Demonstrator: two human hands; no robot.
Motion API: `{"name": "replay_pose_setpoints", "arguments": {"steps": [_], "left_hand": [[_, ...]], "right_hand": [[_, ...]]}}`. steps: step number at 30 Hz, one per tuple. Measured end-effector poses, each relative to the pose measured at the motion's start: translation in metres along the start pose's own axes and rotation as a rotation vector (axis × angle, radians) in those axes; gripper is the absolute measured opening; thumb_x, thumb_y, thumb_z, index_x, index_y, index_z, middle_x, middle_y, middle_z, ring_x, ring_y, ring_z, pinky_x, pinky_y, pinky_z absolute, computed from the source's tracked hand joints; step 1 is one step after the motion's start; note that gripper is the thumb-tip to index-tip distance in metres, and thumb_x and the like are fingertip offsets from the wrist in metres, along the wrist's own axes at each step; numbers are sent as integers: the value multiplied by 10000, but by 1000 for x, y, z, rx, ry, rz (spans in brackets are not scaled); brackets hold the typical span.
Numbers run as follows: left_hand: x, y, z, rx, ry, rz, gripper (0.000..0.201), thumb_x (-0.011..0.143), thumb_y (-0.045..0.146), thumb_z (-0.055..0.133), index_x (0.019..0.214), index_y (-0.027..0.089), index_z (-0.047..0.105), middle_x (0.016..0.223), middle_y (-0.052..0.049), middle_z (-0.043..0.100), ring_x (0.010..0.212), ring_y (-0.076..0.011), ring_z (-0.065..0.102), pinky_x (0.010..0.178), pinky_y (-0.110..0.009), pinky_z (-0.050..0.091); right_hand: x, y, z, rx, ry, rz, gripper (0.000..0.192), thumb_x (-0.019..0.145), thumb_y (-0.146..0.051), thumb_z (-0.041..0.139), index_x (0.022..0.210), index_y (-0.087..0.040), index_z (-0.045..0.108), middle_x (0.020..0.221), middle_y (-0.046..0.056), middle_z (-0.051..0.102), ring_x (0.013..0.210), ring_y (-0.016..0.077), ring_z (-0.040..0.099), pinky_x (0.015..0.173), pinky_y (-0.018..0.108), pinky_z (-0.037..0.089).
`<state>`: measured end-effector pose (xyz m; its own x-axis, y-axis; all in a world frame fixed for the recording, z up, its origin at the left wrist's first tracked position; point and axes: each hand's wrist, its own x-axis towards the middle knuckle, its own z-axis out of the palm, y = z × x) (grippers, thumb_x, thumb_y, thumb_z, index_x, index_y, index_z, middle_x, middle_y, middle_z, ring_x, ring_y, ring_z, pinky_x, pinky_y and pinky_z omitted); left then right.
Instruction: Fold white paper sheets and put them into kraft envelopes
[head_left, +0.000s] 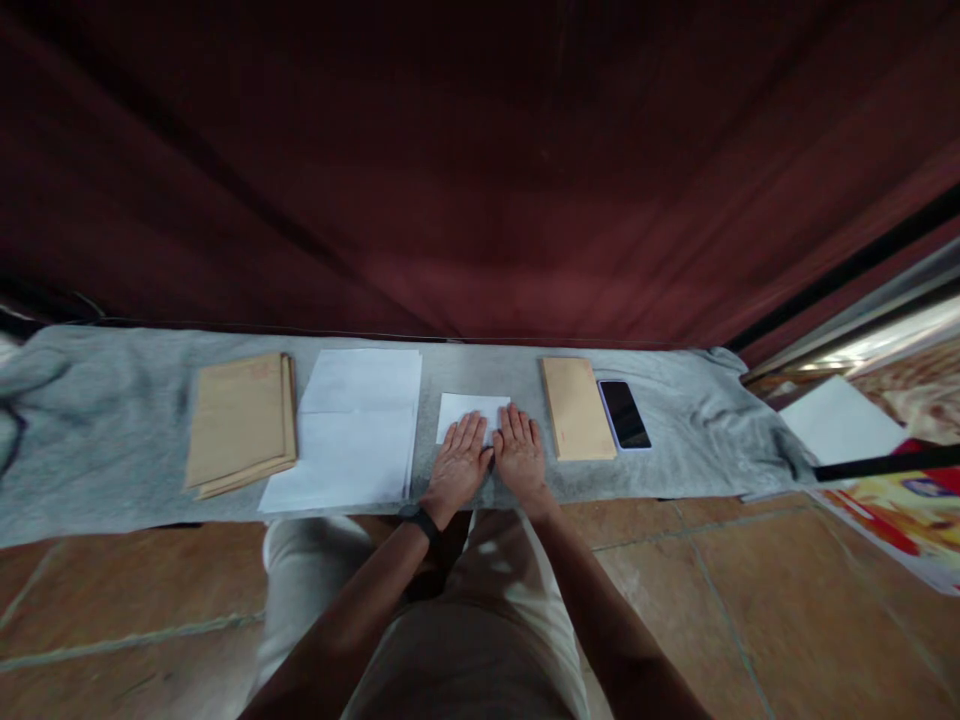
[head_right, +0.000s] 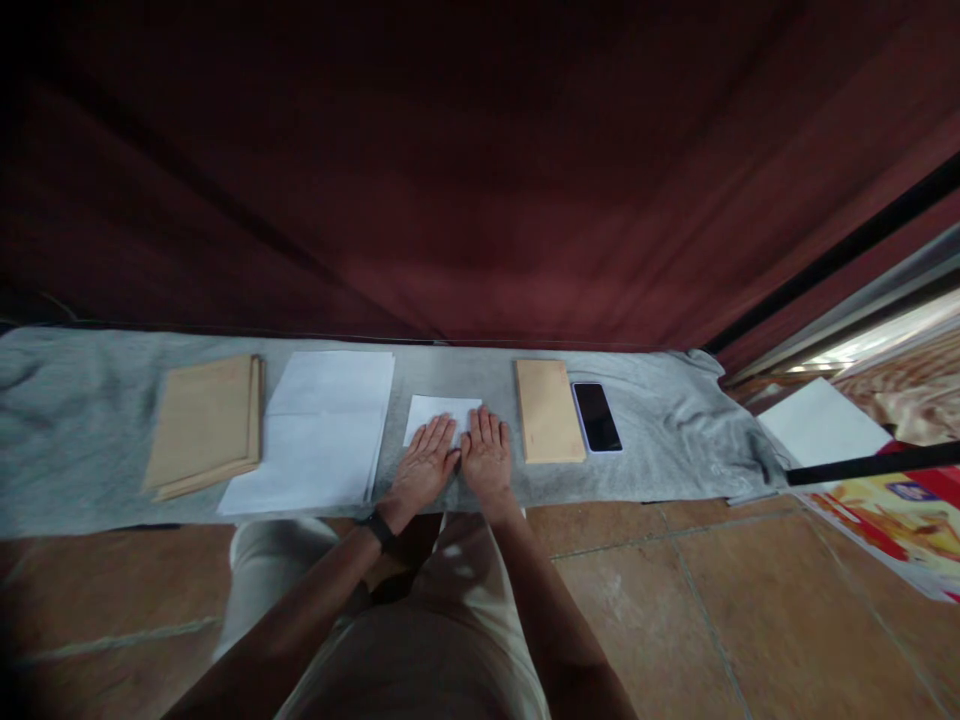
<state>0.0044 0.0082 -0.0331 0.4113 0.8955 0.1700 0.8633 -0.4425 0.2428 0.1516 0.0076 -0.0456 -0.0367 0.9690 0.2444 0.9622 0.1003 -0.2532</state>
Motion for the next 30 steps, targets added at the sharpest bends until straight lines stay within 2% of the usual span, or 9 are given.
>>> {"name": "replay_pose_setpoints", "arguments": {"steps": [7, 17, 19, 21, 24, 27, 30], "left_hand": [[-14, -9, -2, 23, 44, -121, 684, 997, 467, 423, 1560, 86, 350, 1619, -184, 348, 1529, -293, 285, 1250, -500, 256], [-23, -15, -3, 37, 101, -213, 716, 995, 467, 421, 1537, 6, 341, 1612, -246, 331, 1533, -330, 262, 1249, -517, 256], [-20, -12, -3, 36, 83, -177, 656, 998, 407, 418, 1520, 12, 372, 1601, -247, 354, 1531, -326, 268, 1252, -526, 252], [-14, -7, -3, 10, 33, -94, 555, 994, 274, 386, 1509, 68, 412, 1589, -207, 400, 1525, -291, 292, 1259, -514, 252], [-2, 2, -4, 34, -76, 20, 580, 940, 82, 310, 1493, 168, 463, 1571, -147, 454, 1509, -239, 336, 1254, -485, 276], [10, 11, -8, 152, -168, 70, 578, 921, 35, 303, 1455, 124, 505, 1560, -185, 457, 1493, -260, 367, 1213, -484, 344], [19, 19, -13, 192, -198, 104, 532, 923, 26, 330, 1417, 52, 525, 1525, -236, 482, 1458, -292, 425, 1166, -485, 399]], "right_hand": [[-1, 0, 2, 8, 51, -2, 529, 1064, -296, 353, 1562, -121, 376, 1587, 156, 416, 1470, 288, 386, 1201, 511, 263], [-2, 1, 1, 16, 92, -4, 514, 1055, -298, 384, 1526, -100, 432, 1545, 169, 482, 1451, 279, 412, 1196, 484, 282], [-3, 2, 1, 39, 112, 17, 509, 1051, -284, 374, 1515, -84, 438, 1529, 179, 500, 1442, 264, 424, 1193, 476, 292], [-4, 4, 1, 55, 135, 58, 499, 1049, -267, 360, 1497, -69, 452, 1529, 184, 497, 1440, 256, 426, 1189, 465, 306], [-6, 7, 2, 53, 147, 94, 476, 1048, -246, 355, 1469, -58, 474, 1532, 189, 489, 1444, 258, 414, 1179, 460, 322], [-6, 8, 3, 60, 139, 66, 451, 1046, -220, 367, 1452, -64, 488, 1509, 191, 514, 1439, 251, 419, 1178, 464, 324], [-7, 9, 3, 88, 158, 52, 433, 1050, -222, 375, 1434, -71, 507, 1490, 188, 535, 1428, 246, 432, 1181, 466, 323]]}}
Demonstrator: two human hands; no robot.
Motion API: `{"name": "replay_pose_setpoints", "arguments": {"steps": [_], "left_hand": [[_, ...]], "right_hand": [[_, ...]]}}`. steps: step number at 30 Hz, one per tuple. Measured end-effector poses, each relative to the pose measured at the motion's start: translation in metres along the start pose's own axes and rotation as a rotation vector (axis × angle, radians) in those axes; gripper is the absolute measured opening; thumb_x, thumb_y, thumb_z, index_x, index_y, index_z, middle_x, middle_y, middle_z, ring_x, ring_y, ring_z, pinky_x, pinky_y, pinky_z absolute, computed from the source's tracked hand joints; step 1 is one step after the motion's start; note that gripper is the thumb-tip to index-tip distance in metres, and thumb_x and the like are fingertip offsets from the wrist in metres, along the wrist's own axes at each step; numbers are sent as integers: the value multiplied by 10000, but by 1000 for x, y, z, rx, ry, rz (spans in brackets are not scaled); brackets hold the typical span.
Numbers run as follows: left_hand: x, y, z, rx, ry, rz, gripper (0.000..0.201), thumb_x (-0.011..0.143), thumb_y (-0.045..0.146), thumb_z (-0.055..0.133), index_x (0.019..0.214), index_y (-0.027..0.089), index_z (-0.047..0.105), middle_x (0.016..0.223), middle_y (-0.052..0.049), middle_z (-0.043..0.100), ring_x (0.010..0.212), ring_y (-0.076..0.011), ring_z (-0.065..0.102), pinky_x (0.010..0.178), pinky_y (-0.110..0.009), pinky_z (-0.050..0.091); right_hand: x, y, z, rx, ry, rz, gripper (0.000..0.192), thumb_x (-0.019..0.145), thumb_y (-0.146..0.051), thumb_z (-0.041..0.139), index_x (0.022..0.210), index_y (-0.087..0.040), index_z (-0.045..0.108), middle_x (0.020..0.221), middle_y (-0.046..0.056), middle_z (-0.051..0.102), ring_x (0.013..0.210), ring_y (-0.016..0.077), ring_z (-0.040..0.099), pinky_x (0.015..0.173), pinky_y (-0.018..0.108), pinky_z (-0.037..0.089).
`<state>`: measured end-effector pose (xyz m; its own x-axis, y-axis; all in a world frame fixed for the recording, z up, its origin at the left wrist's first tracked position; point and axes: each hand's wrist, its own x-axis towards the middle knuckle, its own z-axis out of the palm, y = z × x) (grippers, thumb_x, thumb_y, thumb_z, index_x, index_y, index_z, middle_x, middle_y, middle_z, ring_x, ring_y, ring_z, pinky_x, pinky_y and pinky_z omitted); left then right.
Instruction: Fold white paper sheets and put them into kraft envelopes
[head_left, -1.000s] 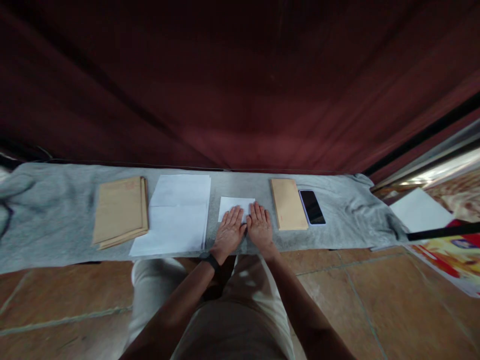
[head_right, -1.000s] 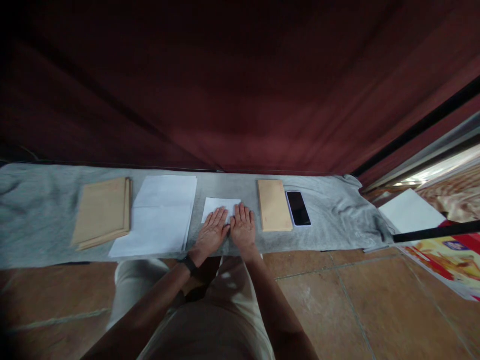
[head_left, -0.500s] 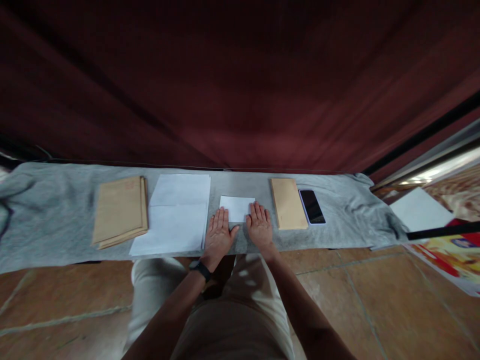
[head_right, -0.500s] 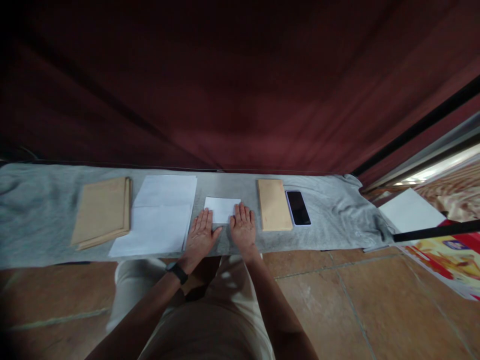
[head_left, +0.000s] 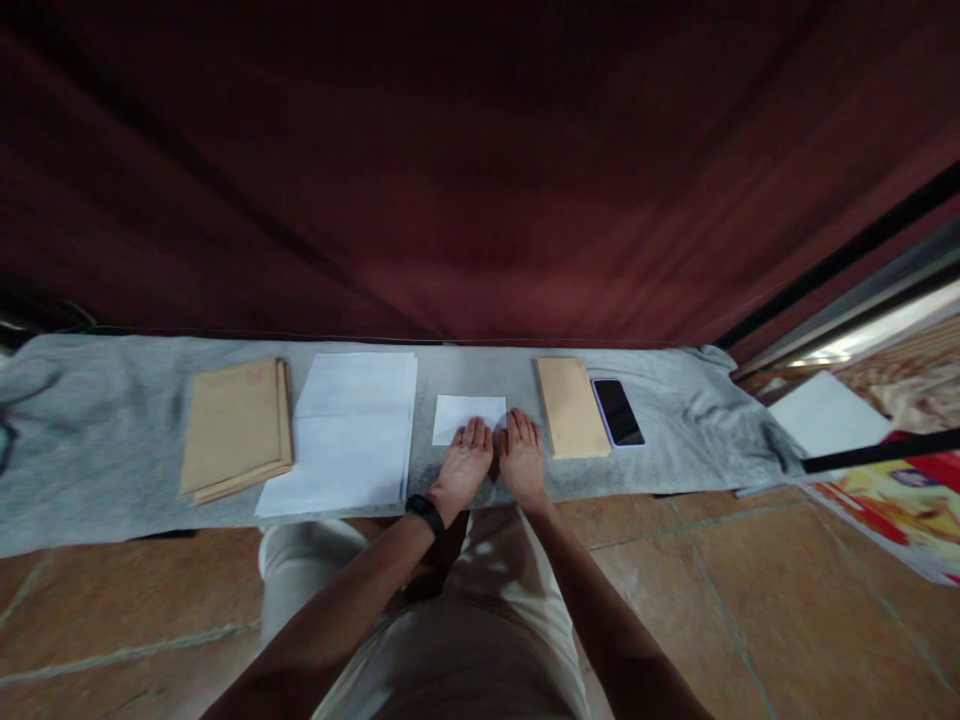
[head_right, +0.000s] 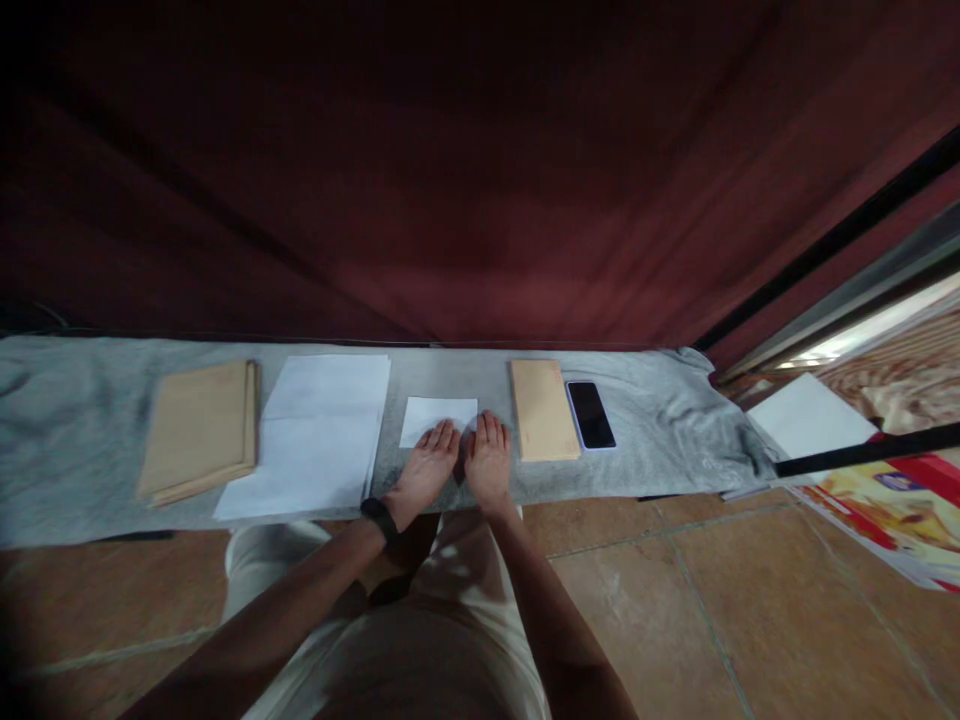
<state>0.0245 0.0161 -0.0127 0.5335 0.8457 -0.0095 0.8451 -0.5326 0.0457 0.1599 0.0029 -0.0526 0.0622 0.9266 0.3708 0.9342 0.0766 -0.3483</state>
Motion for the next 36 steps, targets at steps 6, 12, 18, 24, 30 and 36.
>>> {"name": "replay_pose_setpoints", "arguments": {"steps": [6, 12, 18, 24, 30, 36], "left_hand": [[9, 10, -10, 64, -35, -38, 520, 917, -2, 351, 1409, 11, 522, 1462, -279, 527, 1357, -318, 535, 1077, -457, 468], [11, 10, -24, 52, -7, -85, 477, 924, 2, 360, 1352, 29, 569, 1408, -272, 568, 1287, -315, 572, 1004, -435, 499], [6, -9, -55, -231, 166, -306, 268, 976, 145, 435, 1070, 151, 686, 962, -142, 730, 892, -254, 703, 782, -336, 505], [0, -30, -63, -1315, 662, -618, 188, 852, 349, 629, 750, 195, 598, 613, 35, 563, 624, -140, 587, 602, -235, 445], [-9, -18, -41, -1995, 780, -923, 312, 558, 215, 776, 727, 206, 514, 697, 50, 630, 671, -124, 645, 639, -250, 512], [-18, 2, -19, -2072, 712, -1016, 360, 501, 199, 802, 701, 210, 504, 677, 22, 646, 652, -142, 649, 629, -270, 534]], "right_hand": [[1, -1, -2, 41, 16, -2, 425, 1062, -264, 373, 1408, -86, 543, 1460, 185, 565, 1401, 262, 461, 1178, 479, 321], [4, 1, -7, 207, 28, 35, 464, 1084, -301, 259, 1348, -122, 595, 1379, 146, 632, 1353, 220, 511, 1176, 451, 344], [2, 2, -12, 363, 51, 150, 529, 1084, -387, 221, 1426, -137, 537, 1402, 138, 619, 1350, 211, 530, 1142, 416, 419], [1, 1, -18, 634, 35, 238, 540, 1066, -476, 282, 1422, -165, 542, 1428, 140, 605, 1357, 238, 541, 1163, 451, 413], [3, -7, -18, 1049, -49, 403, 543, 1019, -512, 373, 1392, -161, 554, 1137, 133, 742, 1008, 238, 716, 951, 431, 563], [8, -15, -13, 981, -115, 429, 504, 884, -392, 546, 1343, -188, 586, 957, 35, 744, 822, 193, 689, 755, 307, 566]]}}
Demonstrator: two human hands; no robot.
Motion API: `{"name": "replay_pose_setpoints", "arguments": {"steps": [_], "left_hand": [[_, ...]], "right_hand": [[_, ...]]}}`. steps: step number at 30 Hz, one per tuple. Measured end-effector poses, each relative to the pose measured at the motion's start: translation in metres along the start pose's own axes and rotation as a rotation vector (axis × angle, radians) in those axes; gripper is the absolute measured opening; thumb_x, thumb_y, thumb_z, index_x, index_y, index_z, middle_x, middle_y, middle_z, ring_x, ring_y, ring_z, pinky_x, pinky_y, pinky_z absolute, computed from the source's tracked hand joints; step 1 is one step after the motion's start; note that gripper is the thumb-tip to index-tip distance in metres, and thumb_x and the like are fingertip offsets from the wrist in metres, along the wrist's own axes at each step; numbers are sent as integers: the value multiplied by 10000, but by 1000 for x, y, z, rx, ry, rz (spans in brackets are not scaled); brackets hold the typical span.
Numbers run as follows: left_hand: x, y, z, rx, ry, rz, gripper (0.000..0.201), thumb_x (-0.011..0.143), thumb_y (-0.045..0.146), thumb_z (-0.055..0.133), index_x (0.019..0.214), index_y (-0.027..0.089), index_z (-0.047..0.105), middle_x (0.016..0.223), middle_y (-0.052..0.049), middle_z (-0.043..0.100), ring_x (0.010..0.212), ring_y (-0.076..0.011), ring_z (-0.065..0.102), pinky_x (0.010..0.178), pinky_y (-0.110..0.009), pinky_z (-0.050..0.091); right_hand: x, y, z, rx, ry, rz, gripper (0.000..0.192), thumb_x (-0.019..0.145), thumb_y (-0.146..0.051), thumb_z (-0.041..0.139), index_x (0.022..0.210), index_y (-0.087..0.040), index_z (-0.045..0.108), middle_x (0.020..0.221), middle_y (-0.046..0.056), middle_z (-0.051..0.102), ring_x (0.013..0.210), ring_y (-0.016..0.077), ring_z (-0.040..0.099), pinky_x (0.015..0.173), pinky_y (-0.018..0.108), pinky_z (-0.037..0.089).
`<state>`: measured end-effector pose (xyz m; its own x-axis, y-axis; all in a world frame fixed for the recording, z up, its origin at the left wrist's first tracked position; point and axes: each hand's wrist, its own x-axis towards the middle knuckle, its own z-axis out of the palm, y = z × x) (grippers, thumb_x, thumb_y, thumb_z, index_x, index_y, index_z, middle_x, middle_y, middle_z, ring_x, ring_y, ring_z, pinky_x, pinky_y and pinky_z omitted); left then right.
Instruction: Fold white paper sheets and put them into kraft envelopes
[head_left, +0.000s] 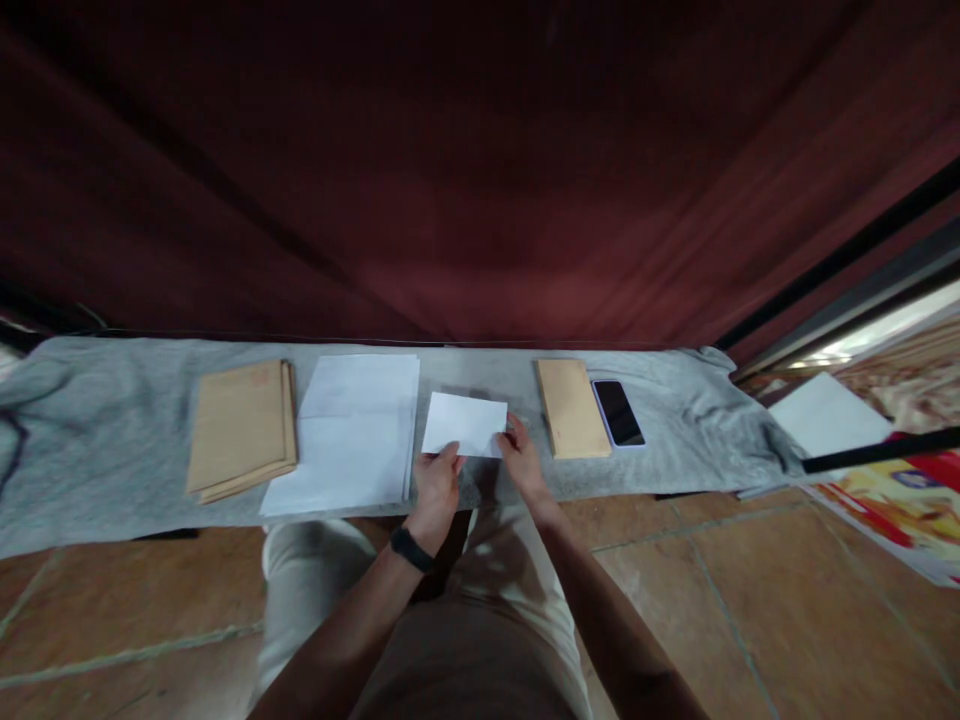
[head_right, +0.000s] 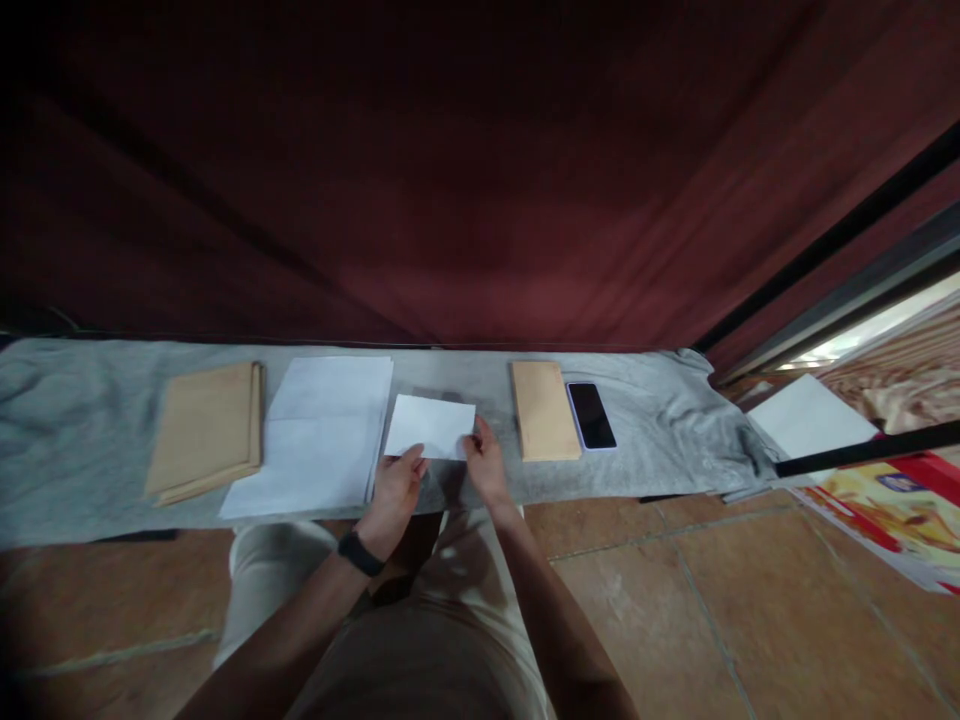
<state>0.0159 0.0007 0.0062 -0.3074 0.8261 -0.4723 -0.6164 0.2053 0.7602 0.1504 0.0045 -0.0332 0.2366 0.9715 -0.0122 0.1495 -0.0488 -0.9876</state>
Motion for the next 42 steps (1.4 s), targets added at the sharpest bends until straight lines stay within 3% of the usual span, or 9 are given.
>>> {"name": "replay_pose_setpoints", "arguments": {"steps": [3, 7, 11, 16, 22, 30, 35, 39, 42], "left_hand": [[6, 0, -13, 54, -11, 30, 382, 532, 272, 830, 783, 206, 550, 709, 33, 639, 652, -133, 645, 654, -283, 546], [22, 10, -36, 291, 19, 196, 417, 585, 297, 792, 943, 212, 595, 704, 66, 602, 589, -114, 594, 566, -245, 503], [29, 16, -51, 681, -111, 310, 378, 670, 216, 699, 1041, 217, 625, 659, 63, 591, 550, -135, 570, 554, -259, 475], [21, 18, -54, 1164, -185, 519, 331, 794, 173, 633, 1120, 212, 675, 775, -15, 691, 698, -185, 657, 698, -303, 516], [12, 23, -48, 1467, -202, 478, 346, 886, 178, 578, 1220, 188, 666, 996, -99, 769, 847, -233, 729, 765, -318, 542], [8, 26, -43, 1557, -202, 492, 358, 940, 200, 535, 1283, 173, 634, 1064, -115, 771, 914, -240, 740, 815, -324, 556], [-1, 19, -45, 1696, -158, 735, 363, 979, 219, 452, 1286, 167, 639, 1222, -162, 707, 1081, -282, 695, 958, -409, 535], [0, 0, -39, 1627, -354, 962, 445, 1029, 287, 369, 1404, 140, 558, 1465, -157, 569, 1401, -272, 487, 1168, -454, 398], [6, -15, -34, 1603, -502, 983, 523, 1046, 350, 343, 1496, 108, 456, 1572, -147, 455, 1506, -257, 340, 1236, -470, 306]], "right_hand": [[5, 0, -4, -103, 39, -4, 513, 871, -328, 533, 1356, -167, 575, 915, 33, 739, 800, 190, 686, 734, 293, 554], [5, 1, -10, -345, 53, -68, 479, 893, -271, 514, 1356, -165, 586, 932, 59, 750, 824, 206, 699, 772, 312, 555], [-6, 2, -8, -602, 77, -174, 459, 927, -217, 450, 1365, -182, 583, 1129, 119, 741, 966, 248, 706, 871, 356, 545], [-23, 2, -10, -805, 101, -245, 468, 968, -216, 414, 1414, -167, 544, 1152, 155, 719, 994, 280, 688, 909, 393, 521], [-28, -2, -12, -909, 108, -319, 460, 999, -213, 406, 1436, -143, 530, 1228, 180, 667, 1123, 305, 628, 1003, 471, 480], [-29, -4, 21, -850, -183, -517, 462, 1042, -260, 424, 1484, -142, 488, 1547, 128, 487, 1449, 229, 423, 1206, 418, 361], [-31, 1, 27, -922, -195, -509, 460, 1051, -293, 435, 1482, -148, 499, 1566, 138, 464, 1464, 247, 410, 1214, 463, 342], [-31, 6, 25, -949, -219, -531, 486, 1028, -213, 413, 1500, -121, 477, 1583, 143, 436, 1481, 242, 385, 1236, 460, 308], [-32, 10, 25, -973, -230, -545, 566, 979, -131, 416, 1544, -107, 405, 1594, 150, 412, 1500, 234, 352, 1251, 463, 281]]}}
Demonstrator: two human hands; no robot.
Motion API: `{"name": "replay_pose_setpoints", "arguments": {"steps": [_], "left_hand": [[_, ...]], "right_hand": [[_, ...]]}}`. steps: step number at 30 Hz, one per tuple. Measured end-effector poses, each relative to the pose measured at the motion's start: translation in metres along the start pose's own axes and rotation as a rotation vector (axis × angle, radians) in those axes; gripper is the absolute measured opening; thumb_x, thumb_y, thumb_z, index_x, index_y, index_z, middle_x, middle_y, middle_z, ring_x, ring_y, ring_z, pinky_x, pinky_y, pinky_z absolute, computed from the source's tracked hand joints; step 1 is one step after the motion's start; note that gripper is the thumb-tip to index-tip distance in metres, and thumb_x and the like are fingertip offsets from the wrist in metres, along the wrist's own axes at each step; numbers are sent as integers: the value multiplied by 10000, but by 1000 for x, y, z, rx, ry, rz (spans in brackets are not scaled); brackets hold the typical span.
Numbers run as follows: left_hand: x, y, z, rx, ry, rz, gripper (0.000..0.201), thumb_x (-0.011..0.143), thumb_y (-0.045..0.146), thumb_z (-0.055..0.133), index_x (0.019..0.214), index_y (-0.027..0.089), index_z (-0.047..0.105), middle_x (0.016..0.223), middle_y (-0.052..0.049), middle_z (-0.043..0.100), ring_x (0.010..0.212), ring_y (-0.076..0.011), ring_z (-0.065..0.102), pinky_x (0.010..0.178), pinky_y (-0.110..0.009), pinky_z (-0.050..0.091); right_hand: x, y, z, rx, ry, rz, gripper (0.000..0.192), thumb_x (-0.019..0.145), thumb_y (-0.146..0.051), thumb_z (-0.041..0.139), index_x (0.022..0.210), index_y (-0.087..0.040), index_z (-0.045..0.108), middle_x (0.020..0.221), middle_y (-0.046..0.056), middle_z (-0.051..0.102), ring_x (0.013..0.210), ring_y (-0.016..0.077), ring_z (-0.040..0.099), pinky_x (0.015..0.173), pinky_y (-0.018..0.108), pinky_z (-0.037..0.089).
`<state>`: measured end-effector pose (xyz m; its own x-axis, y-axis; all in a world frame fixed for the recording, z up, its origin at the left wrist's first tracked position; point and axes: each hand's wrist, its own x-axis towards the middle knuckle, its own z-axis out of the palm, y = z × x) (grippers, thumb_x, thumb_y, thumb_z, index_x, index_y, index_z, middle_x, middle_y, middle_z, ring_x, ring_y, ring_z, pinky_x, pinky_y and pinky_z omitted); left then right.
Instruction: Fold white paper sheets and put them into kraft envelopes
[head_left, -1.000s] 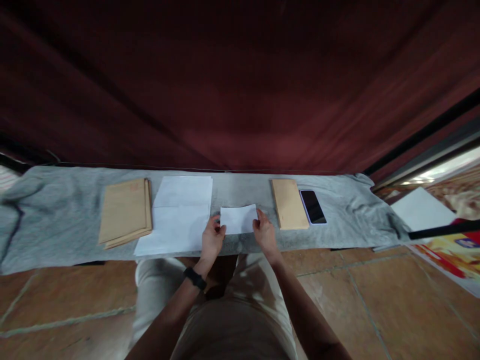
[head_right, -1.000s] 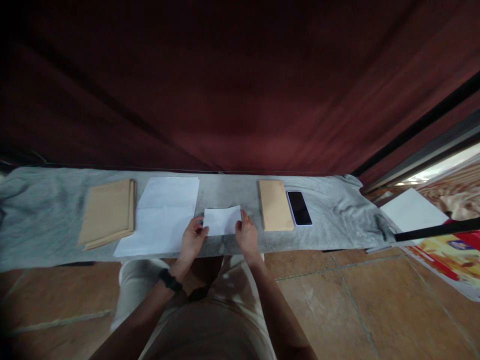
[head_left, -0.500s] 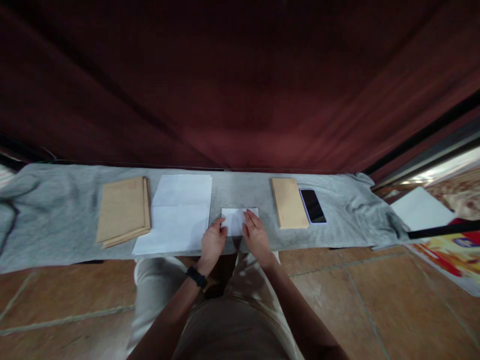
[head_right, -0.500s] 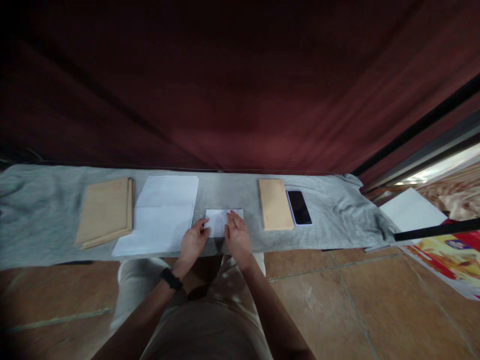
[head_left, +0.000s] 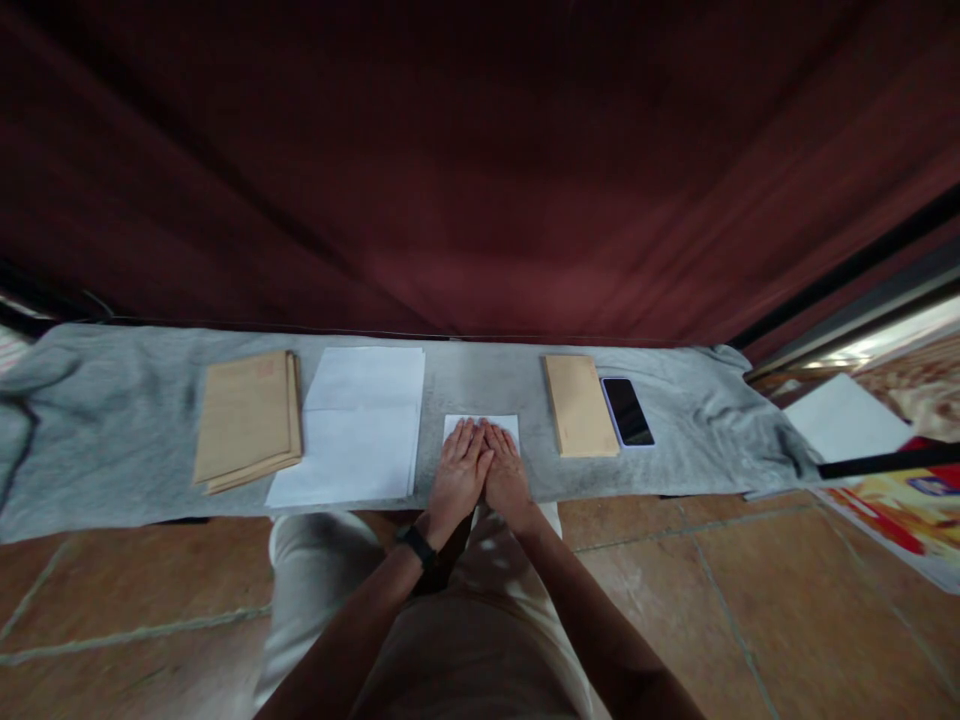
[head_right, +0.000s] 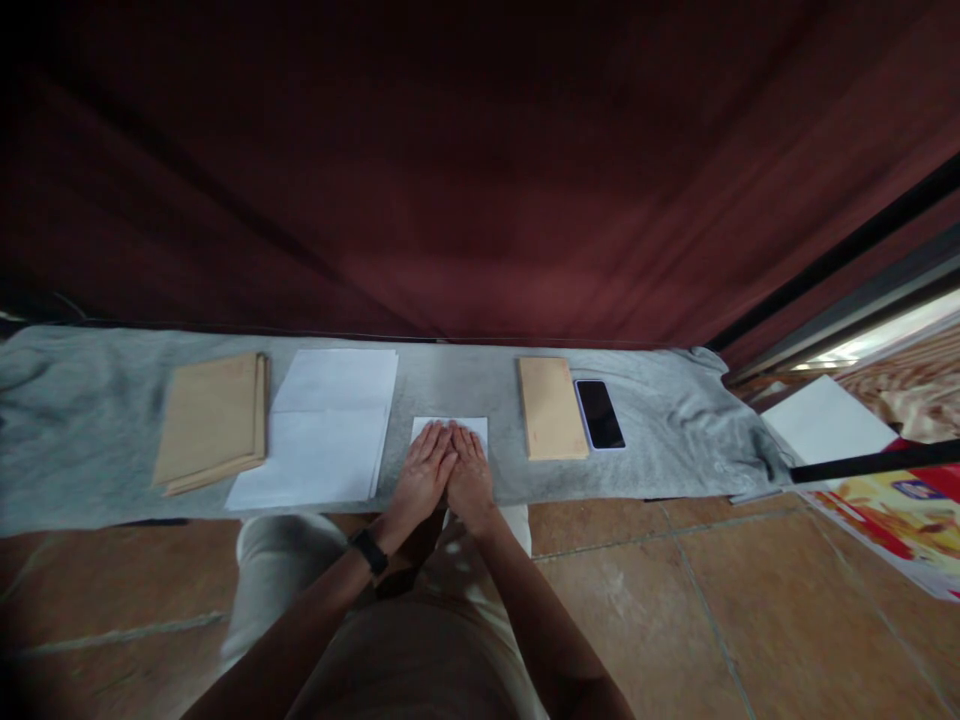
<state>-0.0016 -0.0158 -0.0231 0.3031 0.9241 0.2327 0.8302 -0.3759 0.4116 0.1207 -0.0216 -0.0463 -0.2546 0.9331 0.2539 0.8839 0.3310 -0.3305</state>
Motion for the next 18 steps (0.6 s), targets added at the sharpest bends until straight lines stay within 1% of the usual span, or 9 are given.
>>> {"name": "replay_pose_setpoints", "arguments": {"steps": [3, 7, 14, 18], "left_hand": [[1, -2, 8, 44, -48, 1, 577, 1052, 389, 322, 1531, 77, 398, 1604, -157, 399, 1535, -271, 273, 1256, -488, 253], [-2, -6, 8, 114, -69, 9, 581, 1050, 379, 315, 1540, 75, 386, 1616, -155, 371, 1544, -263, 247, 1260, -487, 235], [-3, -4, 12, 182, -45, -33, 571, 1030, 324, 340, 1551, 93, 373, 1615, -159, 366, 1538, -270, 264, 1249, -498, 250], [-4, -8, 11, 195, -14, -74, 590, 1016, 318, 359, 1554, 75, 353, 1621, -177, 350, 1535, -282, 269, 1246, -505, 255]], "right_hand": [[-3, 1, -1, -23, -1, 12, 603, 966, -118, 414, 1567, -103, 358, 1609, 148, 387, 1516, 235, 319, 1259, 461, 254], [-8, 6, -6, -40, 13, 64, 571, 993, -132, 371, 1563, -94, 362, 1618, 138, 373, 1522, 243, 306, 1253, 467, 244], [-15, 26, -12, -43, 105, 151, 527, 1042, -277, 389, 1540, -103, 404, 1563, 166, 458, 1477, 283, 386, 1206, 511, 299], [-20, 36, -14, -68, 122, 158, 542, 1055, -322, 381, 1556, -115, 376, 1572, 163, 444, 1465, 280, 403, 1202, 512, 308]]}}
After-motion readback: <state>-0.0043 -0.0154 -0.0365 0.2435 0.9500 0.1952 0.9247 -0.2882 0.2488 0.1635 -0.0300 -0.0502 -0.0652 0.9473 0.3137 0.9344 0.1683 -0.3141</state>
